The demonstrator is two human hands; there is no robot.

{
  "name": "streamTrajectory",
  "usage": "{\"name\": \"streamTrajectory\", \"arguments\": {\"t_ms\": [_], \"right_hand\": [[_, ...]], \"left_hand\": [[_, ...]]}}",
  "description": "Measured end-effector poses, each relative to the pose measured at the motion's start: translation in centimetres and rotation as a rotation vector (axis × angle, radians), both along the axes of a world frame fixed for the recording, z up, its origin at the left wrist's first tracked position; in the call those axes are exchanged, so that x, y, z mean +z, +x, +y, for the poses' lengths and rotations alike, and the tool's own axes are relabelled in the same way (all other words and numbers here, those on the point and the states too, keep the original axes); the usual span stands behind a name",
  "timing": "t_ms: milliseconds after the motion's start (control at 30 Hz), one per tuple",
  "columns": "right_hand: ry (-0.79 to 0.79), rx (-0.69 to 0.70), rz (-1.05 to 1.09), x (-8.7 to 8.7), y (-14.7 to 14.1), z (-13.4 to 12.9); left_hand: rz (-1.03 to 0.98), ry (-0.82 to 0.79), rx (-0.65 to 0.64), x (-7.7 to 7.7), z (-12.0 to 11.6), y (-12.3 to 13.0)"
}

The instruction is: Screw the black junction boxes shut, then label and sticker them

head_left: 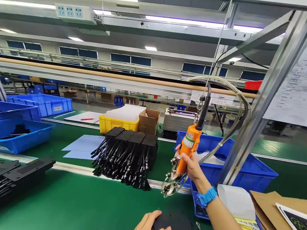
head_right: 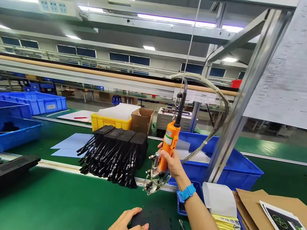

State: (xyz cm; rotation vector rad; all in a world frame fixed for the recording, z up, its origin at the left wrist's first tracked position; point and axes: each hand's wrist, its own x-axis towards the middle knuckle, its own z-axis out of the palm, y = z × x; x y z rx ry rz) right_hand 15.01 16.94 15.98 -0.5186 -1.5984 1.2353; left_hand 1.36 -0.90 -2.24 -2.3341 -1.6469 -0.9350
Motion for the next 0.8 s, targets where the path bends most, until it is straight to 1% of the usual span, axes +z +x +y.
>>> {"name": "streamTrajectory", "arguments": {"t_ms": [67, 133, 200, 333, 400, 433, 500, 600, 800], "right_hand": [[-0.026, -0.015, 0.078, -0.5, -0.6, -0.7], [-0.035, -0.053, 0.150, -0.1, -0.6, -1.8], [-0.032, -0.095, 0.210, 1.2, -0.1, -3.2], [-0.035, -0.151, 0.246, 4.6, 1.4, -5.7], [-0.044, -0.172, 0.233, 5.6, 1.9, -6.5], [-0.048, -0.179, 0.225, 5.8, 2.1, -6.7], [-0.051, -0.188, 0.217, 5.7, 2.3, -6.9], [-0.045, -0.196, 0.223, 5.0, 2.4, -6.6], [-0.013, -0.212, 0.225, 3.9, 2.2, -5.9]], "left_hand": [[-0.027, 0.018, 0.003, -0.2, 0.2, 0.0], [-0.047, 0.038, 0.005, 0.2, 0.2, -0.2], [-0.056, 0.041, -0.005, 1.1, -0.1, -0.5], [-0.017, -0.004, -0.069, 3.4, -0.7, -0.7], [0.008, -0.042, -0.060, 4.1, -0.9, -0.5], [0.011, -0.062, -0.048, 4.3, -1.0, -0.4], [0.003, -0.100, -0.030, 4.4, -1.1, -0.2], [-0.016, -0.127, -0.039, 4.1, -1.2, -0.1], [-0.100, -0.043, -0.038, 3.3, -1.4, -0.1]]}}
